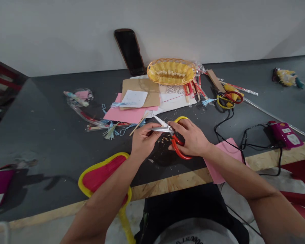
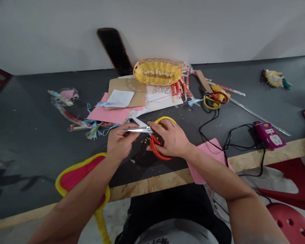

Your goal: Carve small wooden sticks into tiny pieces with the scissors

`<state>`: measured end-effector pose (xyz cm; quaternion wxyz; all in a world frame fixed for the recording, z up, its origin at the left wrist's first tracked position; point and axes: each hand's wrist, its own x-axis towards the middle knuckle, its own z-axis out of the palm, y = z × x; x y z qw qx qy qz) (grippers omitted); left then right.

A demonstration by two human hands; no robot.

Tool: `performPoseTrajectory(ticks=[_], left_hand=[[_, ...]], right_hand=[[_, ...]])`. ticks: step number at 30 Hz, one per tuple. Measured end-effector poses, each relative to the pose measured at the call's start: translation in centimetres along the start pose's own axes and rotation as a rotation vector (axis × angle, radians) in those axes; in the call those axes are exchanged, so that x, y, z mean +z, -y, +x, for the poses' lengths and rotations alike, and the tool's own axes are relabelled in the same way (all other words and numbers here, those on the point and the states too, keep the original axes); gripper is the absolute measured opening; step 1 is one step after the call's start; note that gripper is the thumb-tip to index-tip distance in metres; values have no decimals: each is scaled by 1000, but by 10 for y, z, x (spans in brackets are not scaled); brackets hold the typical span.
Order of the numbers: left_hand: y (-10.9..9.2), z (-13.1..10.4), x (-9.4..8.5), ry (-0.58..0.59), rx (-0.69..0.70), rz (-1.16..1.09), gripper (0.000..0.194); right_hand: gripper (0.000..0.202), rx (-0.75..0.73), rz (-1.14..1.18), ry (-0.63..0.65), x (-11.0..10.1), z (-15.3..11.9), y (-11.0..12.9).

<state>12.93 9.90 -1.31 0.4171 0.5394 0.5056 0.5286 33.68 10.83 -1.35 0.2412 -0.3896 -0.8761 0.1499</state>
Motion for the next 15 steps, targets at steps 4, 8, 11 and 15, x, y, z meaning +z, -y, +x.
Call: performPoseTrajectory(ticks=[4, 8, 11, 15], left_hand=[[2, 0, -3, 27, -27, -8, 8], [7, 2, -4, 64, -69, -46, 9], [9, 2, -3, 62, -100, -113, 10], [9, 1, -2, 38, -116, -120, 14]], right_hand=[[74, -26, 23, -11, 2, 0, -2], [71, -63, 34, -18, 4, 0, -4], [71, -59, 30, 0, 5, -1, -4], [69, -15, 5, 33, 4, -3, -2]])
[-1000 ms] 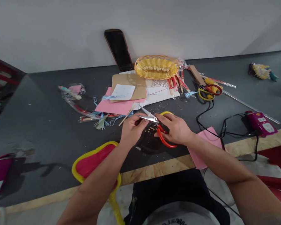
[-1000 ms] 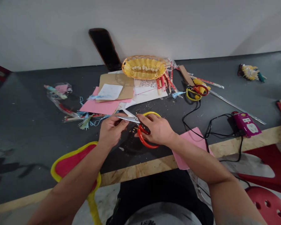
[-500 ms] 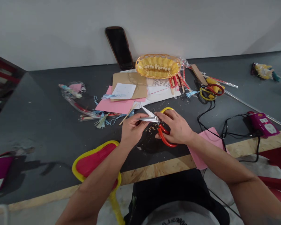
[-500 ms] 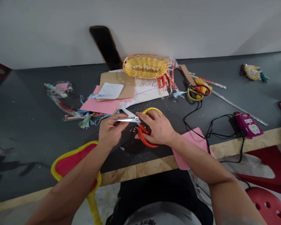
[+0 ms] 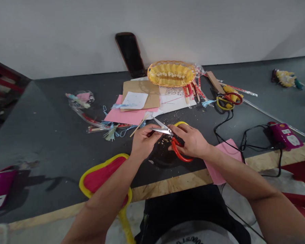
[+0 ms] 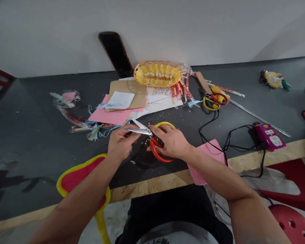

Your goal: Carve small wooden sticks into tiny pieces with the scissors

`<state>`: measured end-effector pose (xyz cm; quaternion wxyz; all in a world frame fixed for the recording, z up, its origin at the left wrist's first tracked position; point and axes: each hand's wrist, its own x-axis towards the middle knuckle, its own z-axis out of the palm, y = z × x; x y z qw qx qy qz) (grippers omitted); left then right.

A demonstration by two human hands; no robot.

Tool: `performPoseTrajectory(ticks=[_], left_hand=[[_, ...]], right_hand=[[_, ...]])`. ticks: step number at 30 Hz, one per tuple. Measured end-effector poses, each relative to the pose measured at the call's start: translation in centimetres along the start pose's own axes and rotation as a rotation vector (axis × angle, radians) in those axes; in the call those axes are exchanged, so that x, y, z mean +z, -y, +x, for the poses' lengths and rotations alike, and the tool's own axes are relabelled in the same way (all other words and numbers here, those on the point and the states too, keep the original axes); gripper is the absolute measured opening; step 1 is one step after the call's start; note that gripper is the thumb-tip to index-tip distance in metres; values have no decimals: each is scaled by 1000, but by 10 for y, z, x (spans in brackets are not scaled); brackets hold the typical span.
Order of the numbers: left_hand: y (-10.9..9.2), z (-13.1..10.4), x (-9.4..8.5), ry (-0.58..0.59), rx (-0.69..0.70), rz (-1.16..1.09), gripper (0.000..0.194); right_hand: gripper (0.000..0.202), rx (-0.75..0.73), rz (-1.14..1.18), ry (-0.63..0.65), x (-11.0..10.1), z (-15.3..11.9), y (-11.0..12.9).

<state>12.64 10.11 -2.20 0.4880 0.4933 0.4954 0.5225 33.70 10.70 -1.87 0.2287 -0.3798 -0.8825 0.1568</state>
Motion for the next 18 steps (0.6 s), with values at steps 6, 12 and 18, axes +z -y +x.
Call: performPoseTrajectory(ticks=[6, 12, 18], left_hand=[[-1, 1, 1, -57, 117, 131, 8], [0, -1, 0, -49, 110, 167, 9], [0, 0, -5, 53, 81, 148, 9]], right_hand=[[66, 58, -39, 1, -2, 1, 4], [74, 22, -19, -30, -3, 3, 2], [73, -16, 48, -18, -1, 2, -2]])
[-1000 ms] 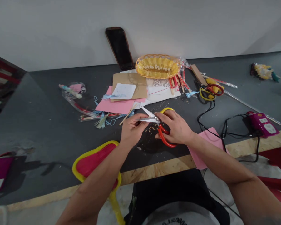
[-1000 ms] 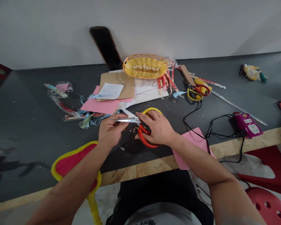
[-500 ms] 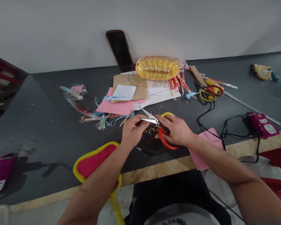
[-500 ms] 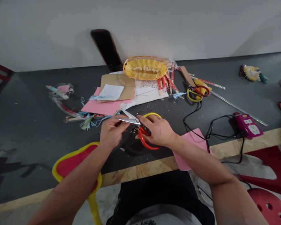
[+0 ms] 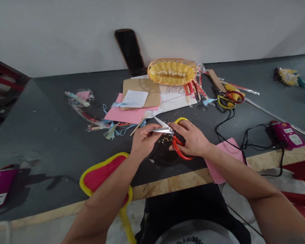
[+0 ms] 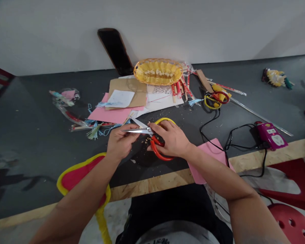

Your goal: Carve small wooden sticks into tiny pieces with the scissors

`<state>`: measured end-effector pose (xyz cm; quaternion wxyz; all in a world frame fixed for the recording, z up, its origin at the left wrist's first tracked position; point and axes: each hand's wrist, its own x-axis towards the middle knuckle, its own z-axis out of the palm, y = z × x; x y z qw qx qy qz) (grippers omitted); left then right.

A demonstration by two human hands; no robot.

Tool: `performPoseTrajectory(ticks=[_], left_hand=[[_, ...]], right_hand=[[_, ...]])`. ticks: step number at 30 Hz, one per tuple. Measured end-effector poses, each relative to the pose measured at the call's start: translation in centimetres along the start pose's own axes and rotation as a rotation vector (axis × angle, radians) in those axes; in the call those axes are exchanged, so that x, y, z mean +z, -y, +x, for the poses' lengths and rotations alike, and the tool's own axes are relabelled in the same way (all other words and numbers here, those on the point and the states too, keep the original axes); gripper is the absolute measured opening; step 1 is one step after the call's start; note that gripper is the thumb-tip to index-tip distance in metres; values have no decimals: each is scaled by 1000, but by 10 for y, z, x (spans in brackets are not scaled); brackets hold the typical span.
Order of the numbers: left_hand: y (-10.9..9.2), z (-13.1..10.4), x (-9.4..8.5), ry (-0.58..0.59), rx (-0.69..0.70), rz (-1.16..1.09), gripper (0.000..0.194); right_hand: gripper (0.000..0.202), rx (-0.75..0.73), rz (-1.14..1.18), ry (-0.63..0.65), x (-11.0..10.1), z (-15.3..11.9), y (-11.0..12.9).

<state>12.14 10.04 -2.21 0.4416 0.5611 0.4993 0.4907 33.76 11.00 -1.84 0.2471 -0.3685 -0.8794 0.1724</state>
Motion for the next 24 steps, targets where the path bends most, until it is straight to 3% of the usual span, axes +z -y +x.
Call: performPoseTrajectory(ticks=[4, 13, 17, 24], left_hand=[[-3, 0, 1, 25, -10, -38, 9], [-3, 0, 5, -38, 6, 4, 15], [-7, 1, 6, -113, 31, 24, 11], [-9, -2, 5, -87, 51, 16, 8]], right_hand=[[71, -9, 7, 2, 1, -1, 0], [65, 63, -71, 43, 0, -2, 6], [66, 56, -73, 6, 1, 0, 6], [73, 40, -64, -24, 0, 1, 7]])
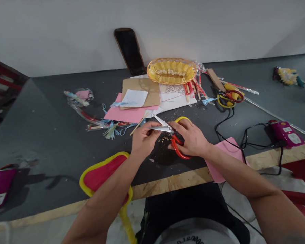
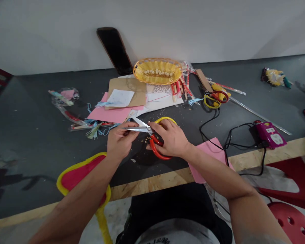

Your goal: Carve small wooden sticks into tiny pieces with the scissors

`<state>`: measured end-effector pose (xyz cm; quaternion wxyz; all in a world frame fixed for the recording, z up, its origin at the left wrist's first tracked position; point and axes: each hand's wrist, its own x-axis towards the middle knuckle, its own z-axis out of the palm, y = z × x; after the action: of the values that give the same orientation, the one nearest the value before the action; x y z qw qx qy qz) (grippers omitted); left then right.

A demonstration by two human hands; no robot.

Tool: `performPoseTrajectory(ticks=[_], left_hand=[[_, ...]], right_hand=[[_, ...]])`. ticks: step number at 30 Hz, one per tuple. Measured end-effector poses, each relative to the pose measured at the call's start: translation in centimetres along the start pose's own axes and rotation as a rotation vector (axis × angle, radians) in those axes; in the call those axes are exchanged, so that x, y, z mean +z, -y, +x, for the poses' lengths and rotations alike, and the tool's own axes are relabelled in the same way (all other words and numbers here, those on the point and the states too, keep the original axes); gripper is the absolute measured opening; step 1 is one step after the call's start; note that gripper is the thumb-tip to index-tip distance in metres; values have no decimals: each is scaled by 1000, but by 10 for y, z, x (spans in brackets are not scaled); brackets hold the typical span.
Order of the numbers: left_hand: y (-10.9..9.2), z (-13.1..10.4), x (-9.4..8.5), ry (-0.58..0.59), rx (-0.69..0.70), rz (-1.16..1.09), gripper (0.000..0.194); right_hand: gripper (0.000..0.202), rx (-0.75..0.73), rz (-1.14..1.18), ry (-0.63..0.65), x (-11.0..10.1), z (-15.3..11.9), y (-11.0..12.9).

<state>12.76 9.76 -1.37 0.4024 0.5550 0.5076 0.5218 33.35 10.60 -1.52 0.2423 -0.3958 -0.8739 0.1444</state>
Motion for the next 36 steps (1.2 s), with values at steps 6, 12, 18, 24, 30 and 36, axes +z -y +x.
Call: performPoseTrajectory(ticks=[6, 12, 18, 24, 30, 36], left_hand=[[1, -1, -1, 54, -32, -22, 13], [5, 2, 0, 83, -55, -53, 14], [0, 1, 2, 45, -26, -25, 15], [-5, 1, 0, 30, 54, 47, 17], [-1, 2, -2, 56, -5, 54, 14], [4, 6, -1, 49, -147, -191, 26]], right_hand=[[74, -31, 9, -24, 1, 0, -3], [67, -27, 8, 13, 4, -1, -3], [66, -17, 7, 34, 4, -4, -2], [67, -70, 148, 37, -2, -3, -2], [73, -43, 69, 31, -5, -1, -4], [66, 29, -19, -83, -9, 4, -19]])
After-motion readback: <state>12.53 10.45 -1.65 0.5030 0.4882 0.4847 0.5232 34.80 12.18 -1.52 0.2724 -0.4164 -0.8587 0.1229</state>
